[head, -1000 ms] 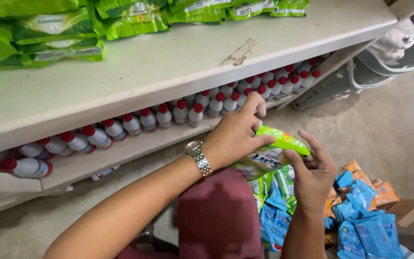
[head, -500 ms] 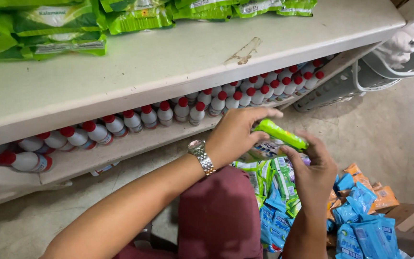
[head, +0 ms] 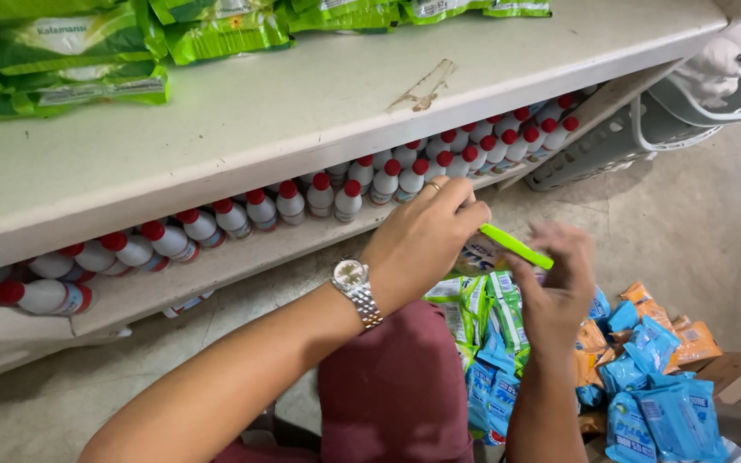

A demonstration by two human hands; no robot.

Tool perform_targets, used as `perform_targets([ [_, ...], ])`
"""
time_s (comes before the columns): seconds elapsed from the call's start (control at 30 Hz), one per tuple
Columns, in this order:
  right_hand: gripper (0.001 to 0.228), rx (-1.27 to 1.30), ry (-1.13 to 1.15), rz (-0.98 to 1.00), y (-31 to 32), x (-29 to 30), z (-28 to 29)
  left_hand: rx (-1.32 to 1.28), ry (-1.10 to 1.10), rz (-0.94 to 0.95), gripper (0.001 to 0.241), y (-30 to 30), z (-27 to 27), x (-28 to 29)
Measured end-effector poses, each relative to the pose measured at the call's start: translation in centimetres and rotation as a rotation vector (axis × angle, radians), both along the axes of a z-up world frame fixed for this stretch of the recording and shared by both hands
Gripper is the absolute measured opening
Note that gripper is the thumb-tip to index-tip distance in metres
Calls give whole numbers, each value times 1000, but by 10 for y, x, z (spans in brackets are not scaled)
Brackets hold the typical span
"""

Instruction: Stocking and organizing sachets of detergent and soap on grocery store shelves.

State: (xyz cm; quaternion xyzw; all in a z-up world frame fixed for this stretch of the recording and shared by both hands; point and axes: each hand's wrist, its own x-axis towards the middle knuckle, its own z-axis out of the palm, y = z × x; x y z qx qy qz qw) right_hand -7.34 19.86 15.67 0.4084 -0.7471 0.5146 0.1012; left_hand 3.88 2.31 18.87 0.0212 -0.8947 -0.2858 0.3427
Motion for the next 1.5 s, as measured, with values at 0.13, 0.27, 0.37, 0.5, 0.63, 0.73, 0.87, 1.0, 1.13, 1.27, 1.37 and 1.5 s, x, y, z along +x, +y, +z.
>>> perform_targets([
  [0.13,54,-82,-391,338,-10,-13,-30,33,65,-53,15,-7,18,7],
  [0.27,46,30,-673,355,-9,-21,-58,166,167,-92,23,-19,19,11],
  [0.37,40,-80,-687,367,-13,-19,-54,472,185,-282,41,-31,16,7],
  [0.5,43,-245,-760,418,-15,-7,-25,706,-142,-311,59,-39,-13,2],
  [0.63,50,-446,-807,495,-14,-2,-2,586,-247,-364,48,-38,-15,7],
  [0.73,51,-535,-859,507,-10,-1,2,505,-319,-296,45,-30,-5,13],
  [0.87,50,-603,-929,432,-15,3,5,442,-230,-285,37,-18,-6,21],
  [1.0,49,-609,-923,402,-28,12,7,512,-229,-203,66,-8,-12,22],
  [1.13,47,-555,-886,442,-24,12,4,580,-47,-257,40,-3,-28,30],
  [1.27,47,-409,-848,475,-11,12,4,753,-361,-148,32,8,-11,54],
  [1.37,50,-256,-706,466,21,14,-3,805,-579,-86,32,24,19,85],
  [1.5,62,-2,-525,422,90,3,-40,432,-540,56,47,72,-43,125],
])
